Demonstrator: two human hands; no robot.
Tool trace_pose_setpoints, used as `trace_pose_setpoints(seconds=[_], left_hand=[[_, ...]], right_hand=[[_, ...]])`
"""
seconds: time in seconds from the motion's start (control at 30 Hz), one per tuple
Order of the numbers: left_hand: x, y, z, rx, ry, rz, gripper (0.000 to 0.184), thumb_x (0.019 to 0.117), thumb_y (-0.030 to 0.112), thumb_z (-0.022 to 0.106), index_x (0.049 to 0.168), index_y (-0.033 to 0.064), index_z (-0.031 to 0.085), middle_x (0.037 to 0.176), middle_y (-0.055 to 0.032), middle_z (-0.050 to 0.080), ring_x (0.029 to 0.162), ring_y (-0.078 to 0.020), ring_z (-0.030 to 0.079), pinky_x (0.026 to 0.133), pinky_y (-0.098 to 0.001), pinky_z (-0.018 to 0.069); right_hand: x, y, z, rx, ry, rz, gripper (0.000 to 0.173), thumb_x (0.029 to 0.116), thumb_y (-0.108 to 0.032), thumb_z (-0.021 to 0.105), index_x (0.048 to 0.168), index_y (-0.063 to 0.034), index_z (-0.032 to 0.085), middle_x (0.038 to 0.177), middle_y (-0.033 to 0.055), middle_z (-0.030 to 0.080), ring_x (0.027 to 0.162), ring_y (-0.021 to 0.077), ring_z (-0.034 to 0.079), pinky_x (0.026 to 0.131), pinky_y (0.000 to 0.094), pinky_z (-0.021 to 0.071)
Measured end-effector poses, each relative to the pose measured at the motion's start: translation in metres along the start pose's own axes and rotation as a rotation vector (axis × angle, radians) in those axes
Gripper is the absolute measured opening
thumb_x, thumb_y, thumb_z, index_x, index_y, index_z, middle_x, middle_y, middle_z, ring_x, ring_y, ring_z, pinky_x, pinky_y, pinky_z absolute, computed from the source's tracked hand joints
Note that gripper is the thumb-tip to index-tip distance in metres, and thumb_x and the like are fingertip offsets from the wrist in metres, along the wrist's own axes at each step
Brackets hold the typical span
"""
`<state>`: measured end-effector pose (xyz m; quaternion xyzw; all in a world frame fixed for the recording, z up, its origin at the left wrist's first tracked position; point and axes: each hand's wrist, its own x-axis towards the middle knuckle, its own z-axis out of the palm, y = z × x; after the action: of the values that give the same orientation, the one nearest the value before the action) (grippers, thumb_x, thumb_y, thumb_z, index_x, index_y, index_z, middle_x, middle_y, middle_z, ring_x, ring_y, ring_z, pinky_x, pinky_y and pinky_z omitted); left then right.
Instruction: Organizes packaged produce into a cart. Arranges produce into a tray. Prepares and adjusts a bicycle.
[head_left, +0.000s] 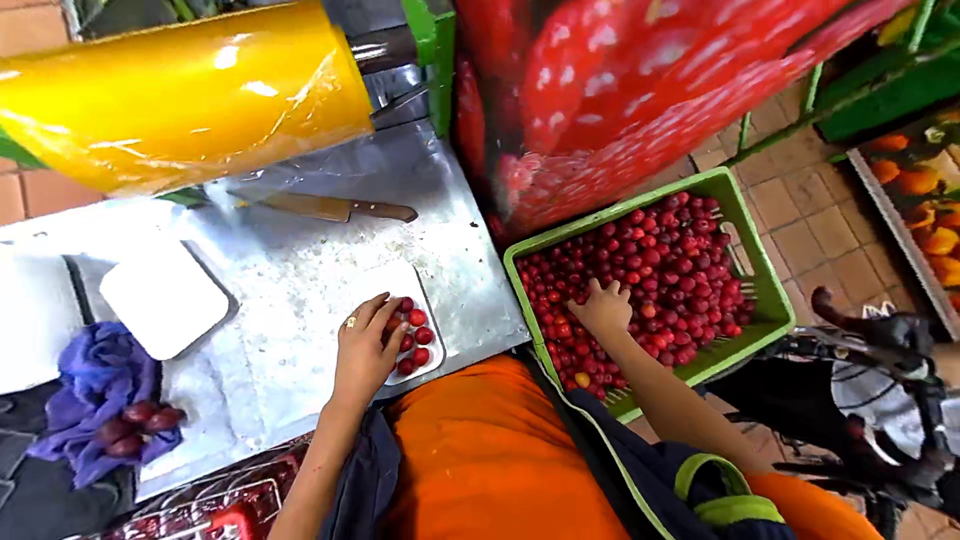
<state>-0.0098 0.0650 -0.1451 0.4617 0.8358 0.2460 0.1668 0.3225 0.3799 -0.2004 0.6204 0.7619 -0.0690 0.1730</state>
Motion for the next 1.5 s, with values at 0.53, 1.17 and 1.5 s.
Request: trace_pose_setpoints(seconds=[0.53, 1.17, 1.5], left_hand=[[-0.032, -0.007, -0.033, -0.352, 0.502, -0.090, 0.034, 0.1036, 0.026, 0.057, 0.130, 0.0086, 0.068, 0.144, -0.0098, 0.060, 0.139, -0.0258, 0.050, 0.115, -0.0518, 0.0402], [-0.048, 0.023, -0.041, -1.304, -0.737, -0.223, 0.052, 0.1001, 0.019, 0.063, 0.150, 0.0169, 0.049, 0.126, -0.0104, 0.067, 0.109, -0.0216, 0.067, 0.095, -0.0410, 0.0562], [-0.030, 0.014, -0.045, -1.214, -0.719, -0.300, 0.046, 0.0983, 0.018, 0.069, 0.143, 0.0148, 0.057, 0.124, -0.0091, 0.068, 0.105, -0.0194, 0.068, 0.093, -0.0381, 0.0570]], right_hand=[[0.003, 0.017, -0.053, 0.523, -0.133, 0.084, 0.060, 0.0811, -0.029, 0.087, 0.131, -0.0051, 0.064, 0.122, 0.0324, 0.064, 0.114, 0.0499, 0.061, 0.095, 0.0720, 0.0457], [-0.208, -0.163, -0.106, 0.860, -0.801, -0.705, 0.053, 0.0882, -0.035, 0.082, 0.137, -0.0301, 0.063, 0.105, -0.0027, 0.073, 0.080, 0.0094, 0.068, 0.072, 0.0321, 0.0597], [-0.185, -0.173, -0.084, 1.380, -1.212, -0.214, 0.037, 0.1108, -0.032, 0.036, 0.143, -0.0227, 0.053, 0.092, 0.0061, 0.063, 0.052, 0.0049, 0.048, 0.047, 0.0185, 0.0416]])
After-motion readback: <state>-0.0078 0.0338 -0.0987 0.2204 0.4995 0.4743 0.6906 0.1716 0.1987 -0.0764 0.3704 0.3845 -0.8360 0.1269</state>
